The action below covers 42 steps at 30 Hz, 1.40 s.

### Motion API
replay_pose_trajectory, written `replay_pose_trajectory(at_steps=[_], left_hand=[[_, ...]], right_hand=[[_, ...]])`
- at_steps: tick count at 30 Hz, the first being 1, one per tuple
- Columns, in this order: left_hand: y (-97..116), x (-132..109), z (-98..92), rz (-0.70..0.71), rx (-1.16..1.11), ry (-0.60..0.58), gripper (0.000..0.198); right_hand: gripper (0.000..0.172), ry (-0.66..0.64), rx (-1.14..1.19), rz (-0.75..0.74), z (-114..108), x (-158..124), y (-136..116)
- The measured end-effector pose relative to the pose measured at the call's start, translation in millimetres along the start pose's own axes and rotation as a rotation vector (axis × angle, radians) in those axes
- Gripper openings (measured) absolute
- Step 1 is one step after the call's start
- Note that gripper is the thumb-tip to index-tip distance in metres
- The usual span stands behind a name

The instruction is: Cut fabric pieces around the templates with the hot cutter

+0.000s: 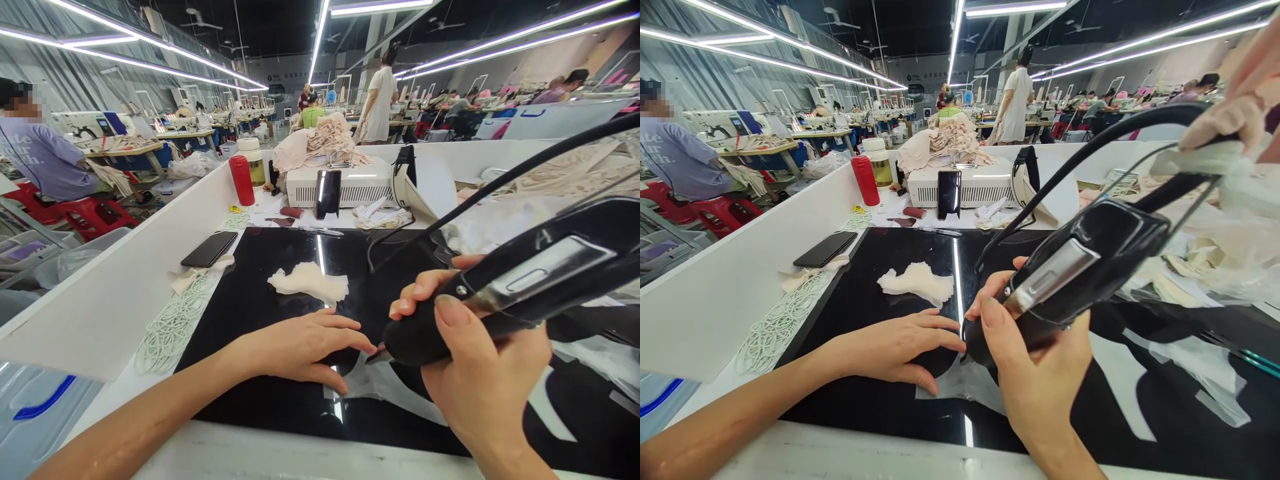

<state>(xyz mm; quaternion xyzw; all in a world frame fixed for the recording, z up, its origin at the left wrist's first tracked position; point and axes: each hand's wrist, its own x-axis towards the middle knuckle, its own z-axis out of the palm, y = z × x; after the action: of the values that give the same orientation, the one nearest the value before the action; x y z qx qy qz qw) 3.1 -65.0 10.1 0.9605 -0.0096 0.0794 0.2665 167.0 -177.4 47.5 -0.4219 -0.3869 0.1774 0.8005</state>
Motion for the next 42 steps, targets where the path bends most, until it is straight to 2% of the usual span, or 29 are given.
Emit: replay_pose_trajectory(at_steps=[9,20,27,35,42], left_hand=[[-1.8,-0.8,-0.2,-0.023,-0.084,-0.05,0.061],[-2.4,0.2,-2.6,-0.027,-0.076,-0.102,0.062],[-1.3,1.2,-5.3,-0.031,-0.088,-0.128,0.07],[-7.9,2.7,-4.9,-0.039,-0.161,-0.17,0.073],[-8.3,1.9,-4.5,-0.031,-0.161,-0.16,0.074]], right_hand=[[0.039,-0.018,0.006,0.0,2.5,-1.9,4.9],[0.036,-0.039,-0.001,-0.018,1.9,-3.9,8.7],[0.033,-0.043,0.012,0.0,2.2,-6.6,5.4],[0.032,-0.121,0.051,0.026,5.5,-12.2,4.4],[0.033,-0.129,0.098,0.045,8.5,-16.5,-0.1]])
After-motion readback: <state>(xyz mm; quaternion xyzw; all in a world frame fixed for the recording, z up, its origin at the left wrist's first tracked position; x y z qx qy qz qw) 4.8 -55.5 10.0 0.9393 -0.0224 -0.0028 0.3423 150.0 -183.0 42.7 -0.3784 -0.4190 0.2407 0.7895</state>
